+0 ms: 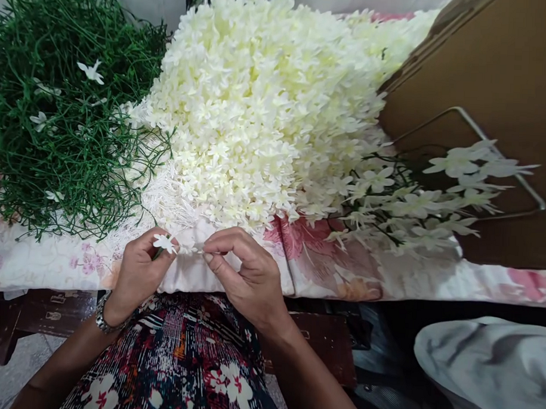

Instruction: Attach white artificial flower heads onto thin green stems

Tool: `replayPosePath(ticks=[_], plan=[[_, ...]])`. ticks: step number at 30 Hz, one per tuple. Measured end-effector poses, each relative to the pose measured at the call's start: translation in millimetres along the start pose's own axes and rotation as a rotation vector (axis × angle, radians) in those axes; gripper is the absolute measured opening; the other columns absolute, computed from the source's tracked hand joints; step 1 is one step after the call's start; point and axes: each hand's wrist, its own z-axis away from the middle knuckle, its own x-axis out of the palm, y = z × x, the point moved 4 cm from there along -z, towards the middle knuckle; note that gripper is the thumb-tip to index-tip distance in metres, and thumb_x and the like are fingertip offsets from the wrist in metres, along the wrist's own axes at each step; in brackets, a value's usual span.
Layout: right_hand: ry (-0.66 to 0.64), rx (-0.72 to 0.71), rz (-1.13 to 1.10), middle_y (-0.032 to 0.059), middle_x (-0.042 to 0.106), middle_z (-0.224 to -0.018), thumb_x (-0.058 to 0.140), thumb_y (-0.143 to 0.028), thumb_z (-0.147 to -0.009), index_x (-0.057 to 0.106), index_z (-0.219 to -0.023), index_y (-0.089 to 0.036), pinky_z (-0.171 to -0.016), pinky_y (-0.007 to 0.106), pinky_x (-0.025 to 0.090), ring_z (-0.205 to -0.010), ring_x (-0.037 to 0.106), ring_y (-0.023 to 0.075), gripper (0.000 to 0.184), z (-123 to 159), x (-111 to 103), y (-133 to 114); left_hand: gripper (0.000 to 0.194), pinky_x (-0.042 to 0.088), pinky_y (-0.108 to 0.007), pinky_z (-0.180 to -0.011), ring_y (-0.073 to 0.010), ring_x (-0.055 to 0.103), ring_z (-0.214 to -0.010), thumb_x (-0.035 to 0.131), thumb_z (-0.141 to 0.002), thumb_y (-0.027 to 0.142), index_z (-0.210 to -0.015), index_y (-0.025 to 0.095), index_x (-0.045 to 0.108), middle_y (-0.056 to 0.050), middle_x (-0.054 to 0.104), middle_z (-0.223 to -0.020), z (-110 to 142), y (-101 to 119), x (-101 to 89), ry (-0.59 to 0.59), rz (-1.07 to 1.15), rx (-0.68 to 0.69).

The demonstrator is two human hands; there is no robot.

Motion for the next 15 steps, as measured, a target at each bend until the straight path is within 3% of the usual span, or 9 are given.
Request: replayPosePath(ticks=[3, 7, 15], plan=[[0.064, -0.075, 0.01, 0.0024, 0.055, -0.086, 0.057, -0.008, -0.069, 0.059, -0.078, -0.02, -0.072, 0.029, 0.043, -0.082, 0.053, 0.013, 0.015, 0, 6, -8, 0.006, 0.033, -0.019, -0.05, -0.0069, 0.039, -0.054, 0.051, -0.071, 0.017, -0.066, 0.015, 0.05, 0.003, 0.045, -0.059, 2, -1, -1.3, 0.015, 0.249, -0.094], [0.049, -0.101, 0.051, 0.0037, 0.056, -0.094, 0.057, -0.007, -0.069, 0.059, -0.079, -0.019, -0.077, 0.032, 0.042, -0.089, 0.052, 0.0143, 0.016, -1, 16, -9, 0.008, 0.032, -0.017, -0.047, -0.0046, 0.036, -0.049, 0.055, -0.071, 0.022, -0.068, 0.015, 0.053, 0.004, 0.045, -0.057, 7, -2, 2.1, -0.01, 0.508, -0.19], [0.052, -0.125, 0.093, 0.0033, 0.058, -0.088, 0.056, -0.006, -0.069, 0.059, -0.082, -0.018, -0.074, 0.031, 0.045, -0.084, 0.055, 0.0133, 0.017, 0, 20, -6, 0.016, 0.016, -0.017, -0.037, -0.0017, 0.019, -0.039, 0.059, -0.068, 0.023, -0.057, 0.012, 0.052, 0.008, 0.026, -0.043, 11, -4, 7.0, -0.082, 0.768, -0.332]])
